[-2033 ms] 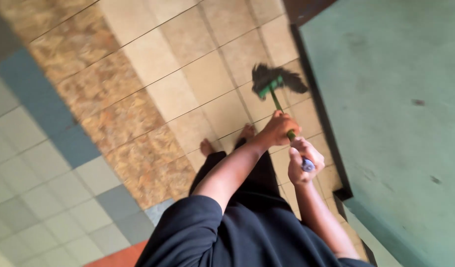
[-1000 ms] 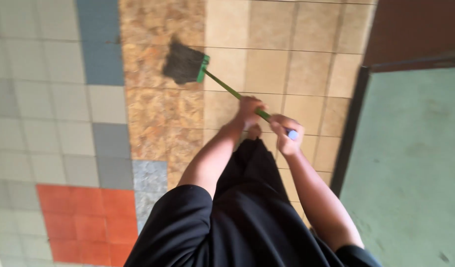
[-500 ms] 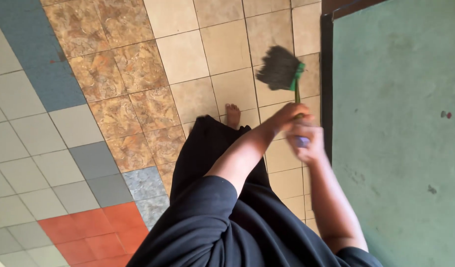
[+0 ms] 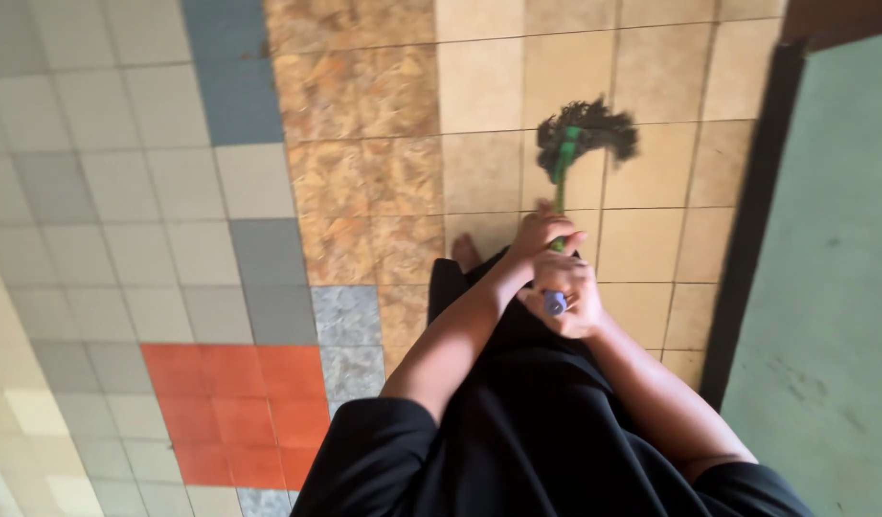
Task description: The recorder is sweeping a tiled floor using a broom.
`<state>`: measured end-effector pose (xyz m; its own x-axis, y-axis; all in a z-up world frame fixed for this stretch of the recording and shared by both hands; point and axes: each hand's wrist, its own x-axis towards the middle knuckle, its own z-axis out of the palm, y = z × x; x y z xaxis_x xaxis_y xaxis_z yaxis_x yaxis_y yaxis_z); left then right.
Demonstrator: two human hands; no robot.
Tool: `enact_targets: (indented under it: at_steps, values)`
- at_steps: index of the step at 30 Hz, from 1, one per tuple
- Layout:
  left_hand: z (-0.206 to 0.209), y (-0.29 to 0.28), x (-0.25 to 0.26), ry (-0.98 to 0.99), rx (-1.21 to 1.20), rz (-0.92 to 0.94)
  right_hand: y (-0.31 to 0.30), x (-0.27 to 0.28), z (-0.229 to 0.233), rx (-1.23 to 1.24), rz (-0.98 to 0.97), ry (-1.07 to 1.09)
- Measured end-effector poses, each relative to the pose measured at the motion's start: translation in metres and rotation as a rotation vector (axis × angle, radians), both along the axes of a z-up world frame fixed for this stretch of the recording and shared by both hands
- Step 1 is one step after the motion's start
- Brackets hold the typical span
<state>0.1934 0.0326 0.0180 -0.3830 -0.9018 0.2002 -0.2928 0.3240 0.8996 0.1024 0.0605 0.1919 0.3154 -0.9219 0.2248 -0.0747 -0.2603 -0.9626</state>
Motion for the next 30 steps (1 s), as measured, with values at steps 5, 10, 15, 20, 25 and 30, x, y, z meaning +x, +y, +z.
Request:
enact_targets:
  at_steps: [5,10,15,20,25,30]
  values:
    - [0.021,0.05,0.099,-0.211,0.111,0.091,0.034,0.056,-0.003,0.025,0.16,-0.147]
    - [0.016,0.074,0.153,-0.221,0.091,0.219,0.056,0.069,-0.049,0.121,0.205,-0.18]
    - [-0.049,0.083,0.111,-0.213,0.138,0.263,0.07,0.017,-0.081,0.194,0.061,-0.334]
    - [-0.061,0.113,-0.051,-0.273,0.167,0.007,0.124,-0.137,-0.064,0.184,-0.146,-0.368]
    - [-0.025,0.173,-0.258,-0.033,0.061,-0.175,0.209,-0.293,-0.006,0.19,-0.398,-0.205]
    - [-0.039,0.21,-0.372,0.108,0.133,-0.624,0.249,-0.341,0.013,0.068,-0.593,-0.053]
